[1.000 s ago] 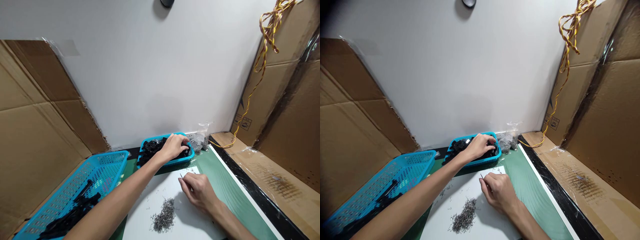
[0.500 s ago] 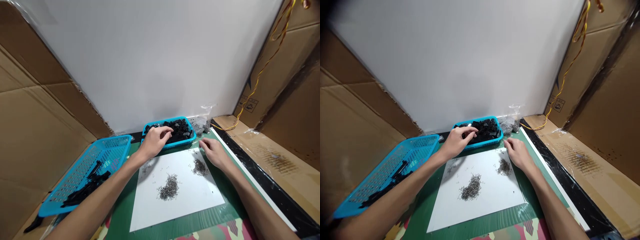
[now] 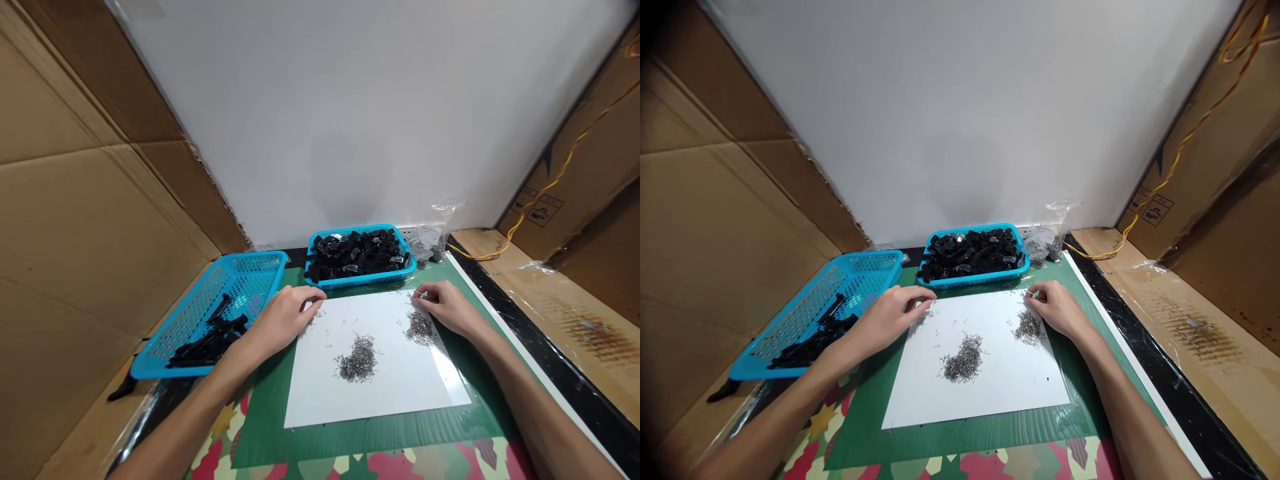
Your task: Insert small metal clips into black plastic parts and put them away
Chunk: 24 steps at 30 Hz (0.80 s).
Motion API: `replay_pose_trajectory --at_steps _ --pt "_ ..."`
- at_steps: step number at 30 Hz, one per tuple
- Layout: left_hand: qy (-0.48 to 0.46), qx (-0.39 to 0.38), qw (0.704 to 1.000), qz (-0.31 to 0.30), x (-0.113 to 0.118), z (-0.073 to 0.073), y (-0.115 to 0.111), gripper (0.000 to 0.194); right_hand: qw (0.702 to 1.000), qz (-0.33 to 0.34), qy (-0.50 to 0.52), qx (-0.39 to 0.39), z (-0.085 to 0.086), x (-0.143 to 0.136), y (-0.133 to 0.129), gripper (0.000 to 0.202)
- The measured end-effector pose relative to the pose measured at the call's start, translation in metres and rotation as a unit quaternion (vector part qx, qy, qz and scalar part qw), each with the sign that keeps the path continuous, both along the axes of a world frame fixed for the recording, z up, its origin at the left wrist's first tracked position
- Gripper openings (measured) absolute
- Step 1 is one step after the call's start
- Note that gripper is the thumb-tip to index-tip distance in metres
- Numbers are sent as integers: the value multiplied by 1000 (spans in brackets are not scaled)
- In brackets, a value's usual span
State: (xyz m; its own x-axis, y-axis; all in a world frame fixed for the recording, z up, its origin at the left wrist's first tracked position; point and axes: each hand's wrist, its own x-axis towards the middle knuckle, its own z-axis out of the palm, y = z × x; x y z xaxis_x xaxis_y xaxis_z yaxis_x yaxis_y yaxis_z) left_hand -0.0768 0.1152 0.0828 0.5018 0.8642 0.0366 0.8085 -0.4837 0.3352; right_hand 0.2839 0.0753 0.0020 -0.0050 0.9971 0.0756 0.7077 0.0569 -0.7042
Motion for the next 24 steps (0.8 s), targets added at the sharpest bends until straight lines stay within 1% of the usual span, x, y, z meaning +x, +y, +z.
replay_pose_trajectory --at_steps 3,6,8,10,12,14,16,18,21,23,24 --pt "-24 -14 999 14 -7 -8 -18 32 1000 18 10 -3 -2 0 -1 26" --pt "-40 -6 999 23 -12 -13 -41 32 999 36 18 -6 -2 0 -3 29" --pt "-54 19 998 32 -16 -11 -55 33 999 48 23 -10 -3 1 -4 32" --pt "-66 60 995 52 -23 -4 -62 32 998 60 30 -14 -4 3 -5 35" --pt "-60 99 989 91 -36 5 -63 31 996 71 40 -17 -8 6 -5 37" --pt "-27 112 982 152 -56 15 -58 31 996 81 42 -22 -13 8 -4 38" --pt "26 96 971 217 -81 22 -52 32 996 85 32 -20 -18 10 -4 39" --pt "71 64 963 252 -109 26 -46 32 996 91 9 -17 -21 11 -4 40" --pt "105 10 962 253 -144 24 -41 29 994 110 -21 -17 -22 11 -5 42" --pt "108 -3 966 234 -157 19 -40 31 993 115 -23 -20 -21 10 -6 43" --pt "101 -6 971 215 -159 15 -40 33 993 115 -19 -22 -21 9 -6 44"
